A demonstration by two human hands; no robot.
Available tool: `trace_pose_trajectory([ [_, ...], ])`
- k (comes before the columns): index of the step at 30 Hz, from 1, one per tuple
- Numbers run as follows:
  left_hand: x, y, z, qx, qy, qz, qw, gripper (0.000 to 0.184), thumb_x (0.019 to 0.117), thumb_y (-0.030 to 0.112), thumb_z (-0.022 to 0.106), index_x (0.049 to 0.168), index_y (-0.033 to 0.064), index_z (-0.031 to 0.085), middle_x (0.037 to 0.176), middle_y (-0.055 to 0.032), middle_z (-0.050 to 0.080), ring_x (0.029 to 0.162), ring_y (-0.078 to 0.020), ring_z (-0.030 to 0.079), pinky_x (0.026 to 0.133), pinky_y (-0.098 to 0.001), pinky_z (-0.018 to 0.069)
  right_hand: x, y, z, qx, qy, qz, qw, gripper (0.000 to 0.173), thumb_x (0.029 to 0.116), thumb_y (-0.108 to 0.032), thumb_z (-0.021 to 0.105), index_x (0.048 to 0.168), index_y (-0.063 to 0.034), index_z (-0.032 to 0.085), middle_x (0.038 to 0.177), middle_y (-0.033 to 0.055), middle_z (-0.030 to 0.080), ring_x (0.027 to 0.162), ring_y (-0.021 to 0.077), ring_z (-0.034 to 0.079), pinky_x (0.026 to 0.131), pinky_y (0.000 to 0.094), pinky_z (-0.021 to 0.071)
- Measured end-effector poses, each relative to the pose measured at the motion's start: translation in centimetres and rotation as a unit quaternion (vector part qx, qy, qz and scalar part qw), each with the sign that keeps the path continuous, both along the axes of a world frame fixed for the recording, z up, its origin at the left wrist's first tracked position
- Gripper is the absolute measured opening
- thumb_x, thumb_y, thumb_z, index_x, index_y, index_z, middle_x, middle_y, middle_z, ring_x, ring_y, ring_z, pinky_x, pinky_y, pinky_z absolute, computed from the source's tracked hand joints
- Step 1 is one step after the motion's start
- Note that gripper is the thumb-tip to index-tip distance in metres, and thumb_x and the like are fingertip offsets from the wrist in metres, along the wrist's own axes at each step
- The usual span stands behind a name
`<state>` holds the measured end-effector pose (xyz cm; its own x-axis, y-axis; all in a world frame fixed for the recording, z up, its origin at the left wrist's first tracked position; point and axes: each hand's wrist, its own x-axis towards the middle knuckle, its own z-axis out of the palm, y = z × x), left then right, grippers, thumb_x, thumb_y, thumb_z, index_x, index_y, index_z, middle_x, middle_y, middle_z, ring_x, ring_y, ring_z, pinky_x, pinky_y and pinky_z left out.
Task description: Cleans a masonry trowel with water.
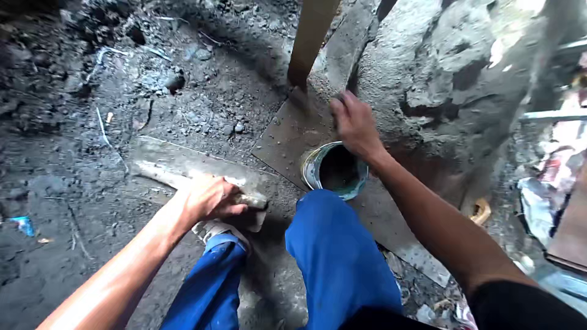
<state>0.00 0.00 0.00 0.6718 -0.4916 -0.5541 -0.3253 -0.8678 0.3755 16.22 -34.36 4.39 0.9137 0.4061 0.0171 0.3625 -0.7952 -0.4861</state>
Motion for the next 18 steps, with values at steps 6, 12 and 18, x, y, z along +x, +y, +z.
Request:
trace_pose_trajectory([
  [6, 3.9, -3.3, 2.5, 0.02, -0.007, -0.039, 0.999, 0.051, 0.0911, 0.072, 0.055, 0.09, 0.0254, 0.075, 0.07, -0.0002, 0.068, 0.071, -0.0236, 0.068, 0.068, -0.0534, 0.0533, -8.3, -8.1, -8.0, -0.062, 0.278, -0.049, 0.957, 0.043, 0.1042, -0.044, 0.057, 0.099, -0.0027, 0.068, 0.08, 0.0166, 0.067, 0.077, 0.0341, 0.068, 0.073, 0.0596, 0.0561],
  [12, 6.2, -5.8, 4.8, 0.065, -0.016, -0.079, 0.995, 0.06, 0.0901, 0.078, 0.05, 0.085, 0.0224, 0.072, 0.069, -0.0021, 0.066, 0.071, -0.0249, 0.068, 0.065, -0.0528, 0.0524, -6.7, -5.7, -13.6, -0.194, 0.417, -0.083, 0.884, 0.036, 0.0947, -0.029, 0.065, 0.107, 0.005, 0.07, 0.115, 0.0294, 0.068, 0.112, 0.0466, 0.065, 0.091, 0.0691, 0.0495],
  [18, 7.7, -6.0, 3.9, 0.023, -0.006, -0.072, 0.997, 0.06, 0.0939, 0.076, 0.042, 0.092, 0.0257, 0.074, 0.074, -0.0007, 0.07, 0.075, -0.0231, 0.07, 0.07, -0.0543, 0.054, -5.2, -8.3, -12.9, 0.167, 0.613, -0.24, 0.735, 0.029, 0.1078, -0.029, 0.044, 0.099, -0.0054, 0.06, 0.07, 0.0038, 0.062, 0.053, 0.0124, 0.059, 0.05, 0.027, 0.0524],
])
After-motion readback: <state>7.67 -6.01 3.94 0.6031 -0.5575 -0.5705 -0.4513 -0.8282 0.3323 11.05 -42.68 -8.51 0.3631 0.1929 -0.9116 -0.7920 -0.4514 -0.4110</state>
